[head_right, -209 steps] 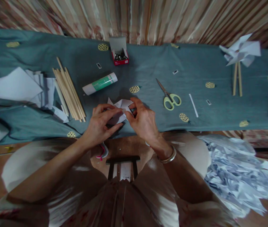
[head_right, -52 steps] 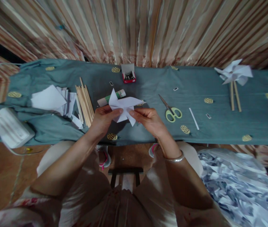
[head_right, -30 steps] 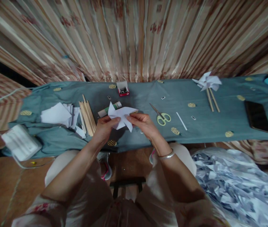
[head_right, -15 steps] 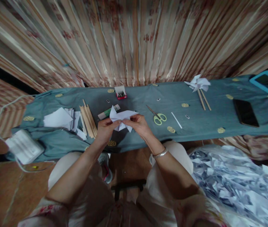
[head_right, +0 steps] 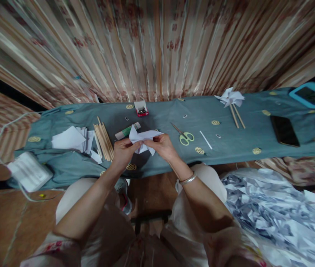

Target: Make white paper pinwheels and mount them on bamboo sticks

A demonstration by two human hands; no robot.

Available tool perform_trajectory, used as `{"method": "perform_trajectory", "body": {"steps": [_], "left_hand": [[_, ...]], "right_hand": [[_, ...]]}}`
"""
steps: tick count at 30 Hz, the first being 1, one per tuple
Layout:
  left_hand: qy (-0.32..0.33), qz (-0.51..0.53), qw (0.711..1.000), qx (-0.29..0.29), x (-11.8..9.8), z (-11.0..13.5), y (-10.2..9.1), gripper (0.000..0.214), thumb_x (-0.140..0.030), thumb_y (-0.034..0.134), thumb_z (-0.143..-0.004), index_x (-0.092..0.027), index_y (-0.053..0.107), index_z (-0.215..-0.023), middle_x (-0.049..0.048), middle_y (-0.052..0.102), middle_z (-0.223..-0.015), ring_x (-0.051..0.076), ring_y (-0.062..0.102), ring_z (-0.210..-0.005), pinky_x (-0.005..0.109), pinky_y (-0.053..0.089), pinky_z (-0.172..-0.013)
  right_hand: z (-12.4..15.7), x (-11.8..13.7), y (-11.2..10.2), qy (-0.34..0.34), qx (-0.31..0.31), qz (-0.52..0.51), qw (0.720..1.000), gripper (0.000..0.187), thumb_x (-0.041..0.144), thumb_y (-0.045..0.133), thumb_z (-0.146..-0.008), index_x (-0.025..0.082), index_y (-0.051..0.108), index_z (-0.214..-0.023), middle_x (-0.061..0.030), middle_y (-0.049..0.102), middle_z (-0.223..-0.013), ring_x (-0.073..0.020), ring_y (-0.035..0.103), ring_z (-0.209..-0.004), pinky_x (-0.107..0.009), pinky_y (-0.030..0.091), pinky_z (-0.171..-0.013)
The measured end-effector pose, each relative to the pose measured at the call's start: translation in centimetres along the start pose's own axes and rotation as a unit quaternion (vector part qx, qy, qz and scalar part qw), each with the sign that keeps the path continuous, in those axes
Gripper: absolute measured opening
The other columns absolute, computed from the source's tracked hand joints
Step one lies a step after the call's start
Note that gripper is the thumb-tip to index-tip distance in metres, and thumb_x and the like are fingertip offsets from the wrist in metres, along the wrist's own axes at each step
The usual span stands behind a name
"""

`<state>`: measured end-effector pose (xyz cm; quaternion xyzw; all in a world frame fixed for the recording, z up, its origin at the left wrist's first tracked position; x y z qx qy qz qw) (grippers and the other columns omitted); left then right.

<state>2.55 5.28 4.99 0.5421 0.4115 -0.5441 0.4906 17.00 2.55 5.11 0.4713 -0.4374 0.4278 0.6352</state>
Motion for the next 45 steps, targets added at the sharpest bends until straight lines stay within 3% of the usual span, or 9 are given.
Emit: {"method": "perform_trajectory", "body": {"steps": [3,10,16,38,45], "left_hand": [[0.005,-0.005,1.0,-0.005,-0.2,0.1,0.0,0.019,-0.033,0.085,-0.057,-0.017,0.078,-0.065,-0.0006,0.071,-0.061,0.013,0.059,-0.057,0.025,0.047,-0.059],[-0.064,0.065,0.996,0.013,-0.1,0.4,0.2,0.035,-0.037,0.094,-0.043,-0.015,0.078,-0.065,0.0014,0.072,-0.062,0.013,0.059,-0.055,0.026,0.049,-0.058],[-0.085,0.1,0.991,0.01,0.0,0.6,0.2,0.038,-0.033,0.096,-0.034,-0.016,0.078,-0.063,0.0018,0.073,-0.062,0.012,0.059,-0.054,0.025,0.049,-0.059],[-0.08,0.09,0.992,0.03,0.0,0.4,0.0,0.036,-0.036,0.095,-0.039,-0.015,0.076,-0.061,0.0018,0.071,-0.06,0.012,0.058,-0.053,0.025,0.048,-0.056],[-0.083,0.1,0.992,0.0,-0.1,-0.2,-0.5,0.034,-0.035,0.093,-0.039,-0.015,0.074,-0.059,0.0022,0.07,-0.059,0.012,0.056,-0.052,0.025,0.046,-0.055]], "right_hand": [[0.2,0.2,0.1,-0.008,-0.004,0.012,1.0,0.024,0.031,0.082,-0.051,0.021,0.077,-0.072,0.0,0.076,-0.075,-0.02,0.07,-0.073,-0.032,0.057,-0.072],[0.5,0.6,0.2,-0.014,0.015,0.029,0.999,0.024,0.031,0.081,-0.054,0.02,0.077,-0.075,-0.001,0.076,-0.076,-0.0203,0.07,-0.074,-0.031,0.056,-0.069],[0.3,0.3,0.2,-0.013,0.028,0.025,0.999,0.027,0.03,0.08,-0.054,0.017,0.076,-0.077,-0.0002,0.076,-0.074,-0.0179,0.068,-0.069,-0.029,0.056,-0.066],[0.1,0.1,0.5,-0.004,0.039,0.023,0.999,0.027,0.031,0.083,-0.053,0.017,0.077,-0.077,0.0004,0.076,-0.073,-0.0165,0.067,-0.066,-0.029,0.055,-0.066],[-0.3,-0.4,0.2,0.008,0.033,0.026,0.999,0.039,0.05,0.089,-0.053,0.019,0.074,-0.071,0.001,0.071,-0.069,-0.0138,0.061,-0.062,-0.026,0.048,-0.06]]}}
Point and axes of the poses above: each hand's wrist, its own z-axis away from the middle knuckle, its own y-axis out of the palm, x = y × z, the point moved 5 cm from there along -z, towards the middle knuckle
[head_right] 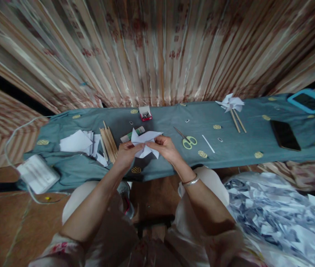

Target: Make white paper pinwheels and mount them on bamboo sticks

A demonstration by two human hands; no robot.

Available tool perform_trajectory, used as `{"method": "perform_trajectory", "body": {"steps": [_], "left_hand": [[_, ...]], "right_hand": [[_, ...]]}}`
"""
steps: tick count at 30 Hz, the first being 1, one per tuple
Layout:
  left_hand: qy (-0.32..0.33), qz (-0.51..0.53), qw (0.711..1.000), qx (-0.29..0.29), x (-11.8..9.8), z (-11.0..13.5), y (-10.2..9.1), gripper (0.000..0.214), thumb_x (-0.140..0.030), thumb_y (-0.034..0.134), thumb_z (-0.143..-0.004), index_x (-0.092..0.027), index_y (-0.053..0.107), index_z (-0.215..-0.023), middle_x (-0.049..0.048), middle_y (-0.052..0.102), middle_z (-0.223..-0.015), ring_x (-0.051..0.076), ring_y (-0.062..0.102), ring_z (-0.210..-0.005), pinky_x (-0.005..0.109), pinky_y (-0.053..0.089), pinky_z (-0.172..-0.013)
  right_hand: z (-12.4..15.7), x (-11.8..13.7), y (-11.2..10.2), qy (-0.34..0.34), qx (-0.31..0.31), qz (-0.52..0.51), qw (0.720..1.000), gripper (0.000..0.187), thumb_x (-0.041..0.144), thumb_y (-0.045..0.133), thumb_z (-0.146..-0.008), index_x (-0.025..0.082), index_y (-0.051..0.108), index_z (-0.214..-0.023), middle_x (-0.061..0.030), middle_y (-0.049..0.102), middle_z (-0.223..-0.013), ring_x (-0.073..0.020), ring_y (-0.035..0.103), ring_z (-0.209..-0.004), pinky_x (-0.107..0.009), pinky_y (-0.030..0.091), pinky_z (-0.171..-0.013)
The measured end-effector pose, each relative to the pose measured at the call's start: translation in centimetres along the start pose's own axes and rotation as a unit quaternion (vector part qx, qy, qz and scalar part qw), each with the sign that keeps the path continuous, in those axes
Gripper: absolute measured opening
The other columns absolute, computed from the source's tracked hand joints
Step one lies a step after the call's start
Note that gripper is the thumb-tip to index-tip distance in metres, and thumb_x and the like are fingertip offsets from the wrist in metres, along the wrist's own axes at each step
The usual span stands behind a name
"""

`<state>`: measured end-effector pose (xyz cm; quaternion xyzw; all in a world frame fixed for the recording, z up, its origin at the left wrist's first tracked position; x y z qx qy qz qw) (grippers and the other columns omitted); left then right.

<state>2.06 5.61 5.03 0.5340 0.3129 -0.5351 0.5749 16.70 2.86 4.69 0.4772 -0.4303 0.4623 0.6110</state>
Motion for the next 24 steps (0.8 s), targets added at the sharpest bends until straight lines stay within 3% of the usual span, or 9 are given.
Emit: {"method": "perform_trajectory", "body": {"steps": [7,12,16,20,24], "left_hand": [[0.043,0.026,0.996,-0.072,-1.7,-1.1,-2.2,0.028,-0.034,0.089,-0.042,-0.016,0.074,-0.059,0.0003,0.069,-0.058,0.011,0.057,-0.052,0.024,0.044,-0.054],[0.075,0.039,0.99,-0.113,-3.3,-1.8,-3.7,0.031,-0.036,0.089,-0.039,-0.017,0.072,-0.058,0.0003,0.07,-0.061,0.012,0.058,-0.056,0.024,0.046,-0.056],[0.105,0.062,0.983,-0.135,-4.8,-2.1,-4.7,0.027,-0.033,0.088,-0.043,-0.017,0.071,-0.058,-0.0013,0.07,-0.06,0.011,0.058,-0.056,0.023,0.045,-0.057],[0.111,0.096,0.979,-0.142,-5.6,-2.2,-5.4,0.025,-0.03,0.088,-0.044,-0.017,0.07,-0.057,-0.0028,0.068,-0.058,0.009,0.056,-0.053,0.021,0.045,-0.057],[0.115,0.108,0.977,-0.142,-6.1,-2.2,-5.6,0.025,-0.029,0.088,-0.045,-0.017,0.071,-0.06,-0.0025,0.07,-0.061,0.01,0.059,-0.055,0.022,0.047,-0.061]], "right_hand": [[-0.8,0.7,-1.3,-0.036,-0.058,0.007,0.998,0.05,0.07,0.078,-0.061,0.021,0.075,-0.069,-0.003,0.074,-0.075,-0.0148,0.06,-0.068,-0.027,0.045,-0.063],[-1.8,-0.1,-2.0,-0.064,-0.093,0.067,0.991,0.042,0.06,0.081,-0.061,0.02,0.074,-0.071,-0.0034,0.075,-0.074,-0.014,0.057,-0.064,-0.027,0.044,-0.062],[-3.2,0.0,-2.1,-0.117,-0.129,0.142,0.974,0.033,0.053,0.072,-0.071,0.02,0.074,-0.075,-0.0023,0.074,-0.074,-0.016,0.061,-0.067,-0.029,0.048,-0.067],[-5.9,2.2,-1.4,-0.183,-0.148,0.325,0.916,0.023,0.036,0.059,-0.086,0.02,0.076,-0.087,-0.0059,0.077,-0.101,-0.0207,0.068,-0.087,-0.034,0.052,-0.08],[-10.3,4.1,0.0,-0.181,-0.131,0.557,0.8,0.025,0.019,0.056,-0.09,0.016,0.078,-0.1,-0.0136,0.064,-0.137,-0.0267,0.054,-0.13,-0.041,0.039,-0.111]]}}
Point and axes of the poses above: each hand's wrist, its own z-axis away from the middle knuckle, its own y-axis out of the palm, x = y × z, the point moved 5 cm from there along -z, towards the middle knuckle
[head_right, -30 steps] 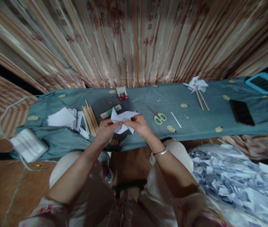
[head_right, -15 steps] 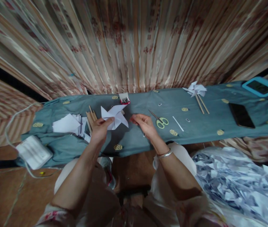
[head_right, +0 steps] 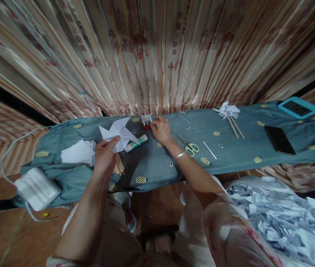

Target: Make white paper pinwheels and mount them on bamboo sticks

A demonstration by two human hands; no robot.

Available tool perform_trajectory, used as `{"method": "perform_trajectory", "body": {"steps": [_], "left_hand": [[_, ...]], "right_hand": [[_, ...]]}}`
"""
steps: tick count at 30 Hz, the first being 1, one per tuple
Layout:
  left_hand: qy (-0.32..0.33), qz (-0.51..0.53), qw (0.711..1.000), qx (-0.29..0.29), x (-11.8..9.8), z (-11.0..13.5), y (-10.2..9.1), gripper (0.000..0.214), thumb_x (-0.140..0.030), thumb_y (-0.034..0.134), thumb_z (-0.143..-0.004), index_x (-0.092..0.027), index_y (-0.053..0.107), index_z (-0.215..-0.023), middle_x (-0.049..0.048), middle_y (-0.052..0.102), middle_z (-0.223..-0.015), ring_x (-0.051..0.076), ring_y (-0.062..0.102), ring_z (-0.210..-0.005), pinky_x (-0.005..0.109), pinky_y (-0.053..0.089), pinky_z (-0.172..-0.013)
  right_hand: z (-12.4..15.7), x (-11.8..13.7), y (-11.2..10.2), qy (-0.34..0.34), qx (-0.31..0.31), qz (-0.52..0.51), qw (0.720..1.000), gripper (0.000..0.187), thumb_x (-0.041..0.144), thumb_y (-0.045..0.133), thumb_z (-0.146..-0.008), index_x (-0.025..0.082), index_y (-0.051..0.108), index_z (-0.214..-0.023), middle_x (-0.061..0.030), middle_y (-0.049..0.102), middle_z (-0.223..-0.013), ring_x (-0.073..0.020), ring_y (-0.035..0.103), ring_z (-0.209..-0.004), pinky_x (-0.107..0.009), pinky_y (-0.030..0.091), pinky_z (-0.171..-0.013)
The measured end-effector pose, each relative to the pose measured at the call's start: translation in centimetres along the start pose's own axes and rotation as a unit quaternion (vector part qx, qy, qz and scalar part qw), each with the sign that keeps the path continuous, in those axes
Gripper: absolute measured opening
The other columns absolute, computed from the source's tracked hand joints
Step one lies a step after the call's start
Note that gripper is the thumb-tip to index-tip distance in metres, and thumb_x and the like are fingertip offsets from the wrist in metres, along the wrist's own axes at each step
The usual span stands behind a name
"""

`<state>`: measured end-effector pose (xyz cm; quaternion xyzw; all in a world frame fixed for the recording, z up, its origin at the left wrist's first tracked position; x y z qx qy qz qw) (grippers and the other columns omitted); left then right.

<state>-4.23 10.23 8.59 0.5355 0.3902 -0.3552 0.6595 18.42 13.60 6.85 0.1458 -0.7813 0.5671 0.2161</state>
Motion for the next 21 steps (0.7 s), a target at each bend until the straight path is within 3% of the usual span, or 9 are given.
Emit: {"method": "perform_trajectory", "body": {"steps": [4,8,13,21], "left_hand": [[-0.005,0.007,1.0,-0.009,-0.4,-0.2,-0.1,0.027,-0.029,0.088,-0.045,-0.016,0.072,-0.063,-0.0008,0.072,-0.065,0.01,0.06,-0.056,0.023,0.047,-0.06],[-0.009,-0.001,1.0,-0.017,-0.5,-0.4,-0.3,0.028,-0.03,0.088,-0.043,-0.016,0.072,-0.061,-0.0003,0.072,-0.064,0.011,0.061,-0.055,0.023,0.048,-0.058],[-0.014,-0.009,1.0,-0.024,-0.3,-0.6,-0.3,0.027,-0.03,0.088,-0.041,-0.016,0.069,-0.055,-0.0018,0.07,-0.059,0.01,0.058,-0.05,0.022,0.047,-0.055],[0.002,-0.012,1.0,-0.003,-0.3,-0.4,-0.2,0.027,-0.031,0.089,-0.045,-0.017,0.071,-0.06,-0.0022,0.071,-0.061,0.01,0.06,-0.054,0.023,0.048,-0.061]], "right_hand": [[-3.6,0.4,1.5,-0.024,0.042,0.082,0.996,0.026,0.015,0.056,-0.089,0.012,0.079,-0.1,-0.0185,0.053,-0.148,-0.0316,0.039,-0.143,-0.044,0.034,-0.116],[-5.2,0.6,2.9,-0.06,0.097,0.147,0.983,0.028,0.017,0.059,-0.087,0.014,0.079,-0.105,-0.0182,0.051,-0.149,-0.034,0.033,-0.146,-0.047,0.035,-0.115],[-6.0,1.2,3.6,-0.088,0.125,0.182,0.971,0.027,0.015,0.062,-0.083,0.012,0.079,-0.103,-0.0192,0.051,-0.148,-0.0353,0.036,-0.143,-0.049,0.039,-0.11],[-6.2,1.2,4.0,-0.098,0.126,0.18,0.971,0.028,0.013,0.056,-0.085,0.009,0.079,-0.1,-0.0202,0.063,-0.131,-0.0313,0.046,-0.133,-0.04,0.041,-0.106]]}}
Point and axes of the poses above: each hand's wrist, its own z-axis away from the middle knuckle, its own y-axis out of the palm, x = y × z, the point moved 5 cm from there along -z, towards the middle knuckle
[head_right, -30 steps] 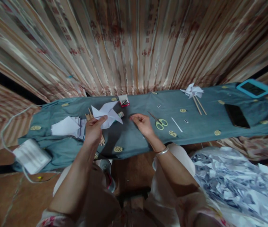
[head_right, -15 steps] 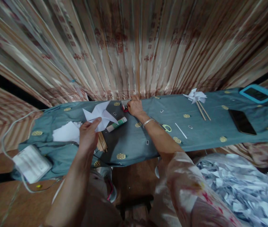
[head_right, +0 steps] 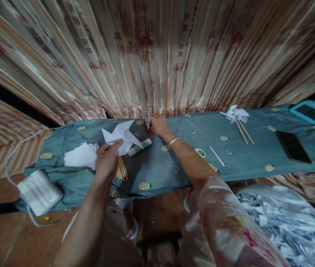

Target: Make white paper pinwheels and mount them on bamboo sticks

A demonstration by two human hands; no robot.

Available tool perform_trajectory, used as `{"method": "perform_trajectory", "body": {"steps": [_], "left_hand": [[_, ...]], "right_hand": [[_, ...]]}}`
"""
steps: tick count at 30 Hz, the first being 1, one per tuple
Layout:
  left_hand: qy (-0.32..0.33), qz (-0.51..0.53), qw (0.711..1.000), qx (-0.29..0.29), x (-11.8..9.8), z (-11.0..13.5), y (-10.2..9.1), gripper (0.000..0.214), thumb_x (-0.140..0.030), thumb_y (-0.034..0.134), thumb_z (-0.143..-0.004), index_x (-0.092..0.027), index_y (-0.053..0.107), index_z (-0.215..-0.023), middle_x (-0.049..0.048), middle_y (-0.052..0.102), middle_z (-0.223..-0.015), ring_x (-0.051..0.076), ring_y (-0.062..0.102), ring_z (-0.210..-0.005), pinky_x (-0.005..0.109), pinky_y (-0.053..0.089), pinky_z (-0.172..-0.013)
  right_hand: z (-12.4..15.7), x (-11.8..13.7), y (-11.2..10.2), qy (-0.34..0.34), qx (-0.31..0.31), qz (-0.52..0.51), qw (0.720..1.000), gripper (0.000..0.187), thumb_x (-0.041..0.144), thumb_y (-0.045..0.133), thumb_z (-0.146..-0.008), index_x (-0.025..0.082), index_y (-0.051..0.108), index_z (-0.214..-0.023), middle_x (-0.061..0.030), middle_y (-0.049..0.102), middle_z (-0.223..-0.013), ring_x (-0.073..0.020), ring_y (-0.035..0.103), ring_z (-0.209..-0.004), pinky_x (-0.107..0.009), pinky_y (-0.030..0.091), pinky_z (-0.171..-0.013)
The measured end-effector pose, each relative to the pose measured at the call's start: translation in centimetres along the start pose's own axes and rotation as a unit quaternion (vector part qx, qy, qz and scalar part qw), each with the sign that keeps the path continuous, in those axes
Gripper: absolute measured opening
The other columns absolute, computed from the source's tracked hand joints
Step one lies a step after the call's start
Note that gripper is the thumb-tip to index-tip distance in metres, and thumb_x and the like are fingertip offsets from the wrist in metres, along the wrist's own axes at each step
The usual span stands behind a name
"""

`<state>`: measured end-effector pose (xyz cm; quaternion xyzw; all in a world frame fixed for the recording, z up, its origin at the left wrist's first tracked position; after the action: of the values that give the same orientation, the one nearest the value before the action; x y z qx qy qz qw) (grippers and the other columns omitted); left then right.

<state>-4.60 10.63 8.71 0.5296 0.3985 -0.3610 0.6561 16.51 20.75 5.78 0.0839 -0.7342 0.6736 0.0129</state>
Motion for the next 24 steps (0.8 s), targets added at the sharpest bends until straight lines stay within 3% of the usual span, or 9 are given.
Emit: {"method": "perform_trajectory", "body": {"steps": [9,17,24], "left_hand": [[-0.003,-0.011,1.0,0.008,0.42,-0.12,0.15,0.026,-0.032,0.088,-0.048,-0.016,0.074,-0.064,-0.0013,0.07,-0.06,0.012,0.06,-0.055,0.025,0.048,-0.061],[-0.001,-0.013,1.0,0.0,0.38,-0.22,0.15,0.028,-0.031,0.089,-0.045,-0.017,0.072,-0.062,-0.002,0.07,-0.06,0.011,0.059,-0.054,0.024,0.047,-0.061],[0.0,-0.029,1.0,0.006,0.36,-0.12,0.17,0.027,-0.034,0.088,-0.048,-0.016,0.07,-0.059,-0.0015,0.068,-0.058,0.012,0.06,-0.056,0.024,0.046,-0.06]], "right_hand": [[-0.26,-0.15,0.36,0.019,-0.007,-0.008,1.0,0.026,0.013,0.058,-0.083,0.011,0.079,-0.098,-0.0185,0.064,-0.131,-0.03,0.05,-0.13,-0.038,0.043,-0.103],[0.17,-0.23,0.64,0.038,-0.026,-0.017,0.999,0.03,0.014,0.052,-0.088,0.011,0.078,-0.101,-0.0188,0.057,-0.142,-0.0306,0.042,-0.14,-0.038,0.042,-0.107],[0.37,-0.3,0.64,0.036,-0.034,-0.03,0.998,0.028,0.017,0.054,-0.087,0.011,0.079,-0.097,-0.0196,0.058,-0.139,-0.0324,0.043,-0.137,-0.041,0.044,-0.105]]}}
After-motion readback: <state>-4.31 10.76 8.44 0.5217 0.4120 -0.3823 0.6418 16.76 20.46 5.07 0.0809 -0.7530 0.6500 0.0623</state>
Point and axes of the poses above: each hand's wrist, its own z-axis away from the middle knuckle, its own y-axis out of the palm, x = y × z, the point moved 5 cm from there along -z, towards the middle knuckle
